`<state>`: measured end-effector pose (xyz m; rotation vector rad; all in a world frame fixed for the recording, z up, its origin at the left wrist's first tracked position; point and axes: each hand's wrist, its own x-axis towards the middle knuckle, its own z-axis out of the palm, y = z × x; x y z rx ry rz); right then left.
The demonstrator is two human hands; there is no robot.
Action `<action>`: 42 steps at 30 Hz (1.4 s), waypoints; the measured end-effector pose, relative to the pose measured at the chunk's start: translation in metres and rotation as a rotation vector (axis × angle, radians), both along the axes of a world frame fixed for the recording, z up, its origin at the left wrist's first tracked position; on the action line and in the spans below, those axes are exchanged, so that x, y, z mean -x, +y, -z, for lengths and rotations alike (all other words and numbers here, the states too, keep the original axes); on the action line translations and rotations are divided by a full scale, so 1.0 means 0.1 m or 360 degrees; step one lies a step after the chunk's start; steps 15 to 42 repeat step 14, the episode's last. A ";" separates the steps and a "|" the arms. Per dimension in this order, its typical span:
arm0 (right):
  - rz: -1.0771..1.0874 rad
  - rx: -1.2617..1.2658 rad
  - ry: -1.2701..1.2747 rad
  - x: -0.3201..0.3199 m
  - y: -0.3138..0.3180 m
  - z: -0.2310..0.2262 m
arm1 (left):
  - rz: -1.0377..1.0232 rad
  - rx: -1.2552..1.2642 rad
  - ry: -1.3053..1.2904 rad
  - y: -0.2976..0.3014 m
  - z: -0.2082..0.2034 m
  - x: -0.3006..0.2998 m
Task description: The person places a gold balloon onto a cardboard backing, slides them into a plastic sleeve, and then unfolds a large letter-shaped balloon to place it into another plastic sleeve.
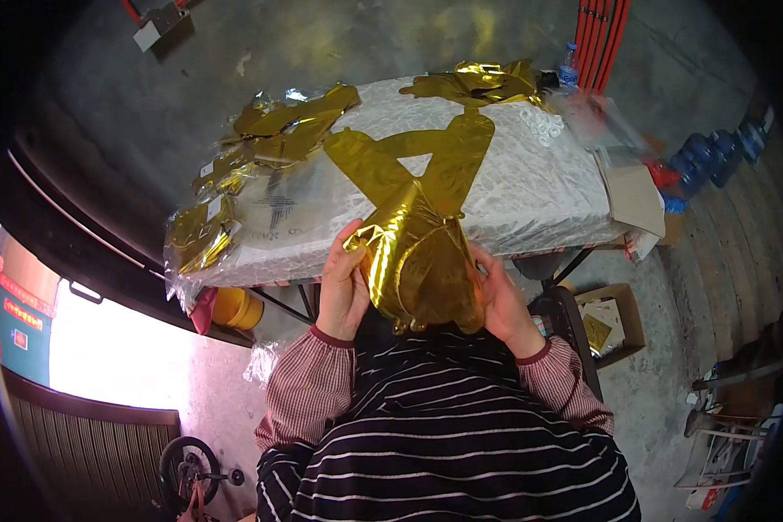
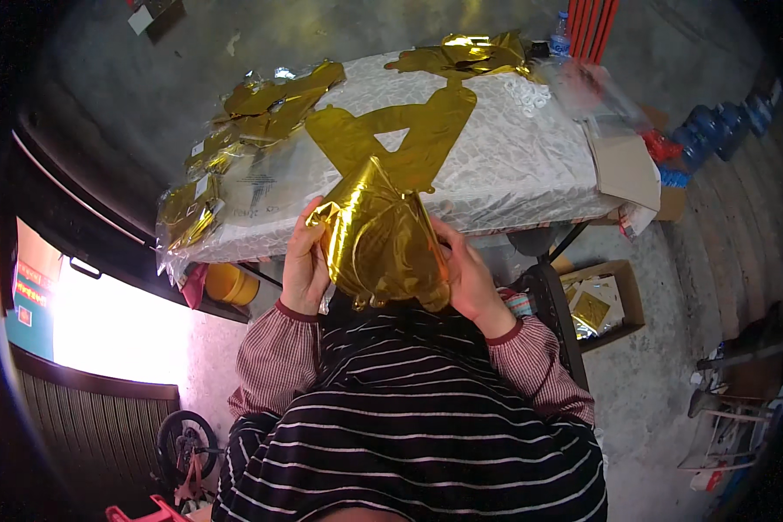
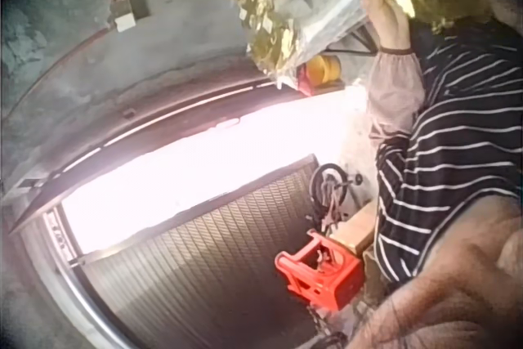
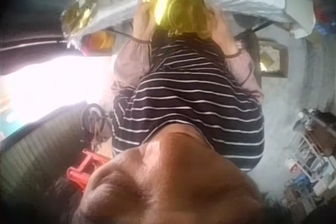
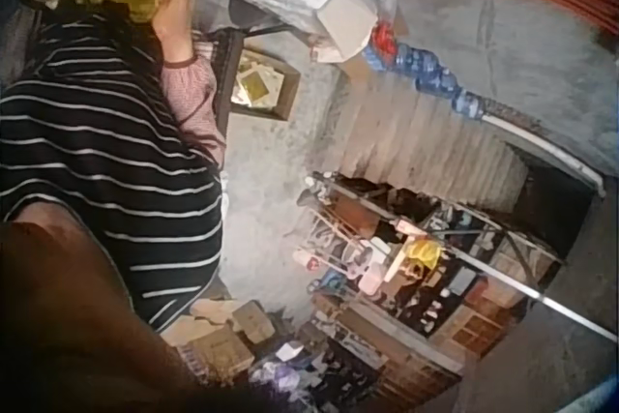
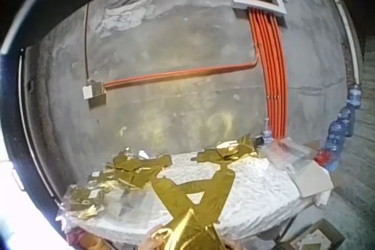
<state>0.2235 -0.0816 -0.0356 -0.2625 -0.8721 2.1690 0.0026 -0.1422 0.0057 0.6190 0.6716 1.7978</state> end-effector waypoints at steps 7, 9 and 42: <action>0.0068 -0.1224 -0.0462 0.09 -0.13 0.07 | 0.0148 -0.0075 -0.0221 0.00 -0.30 0.04; 0.0075 -0.1183 -0.0569 0.12 -0.09 0.03 | 0.0237 -0.0135 -0.0193 -0.02 -0.39 0.05; 0.0208 -0.0994 -0.0164 0.25 -0.06 -0.29 | 0.0312 -0.0215 -0.0065 -0.07 -0.57 0.15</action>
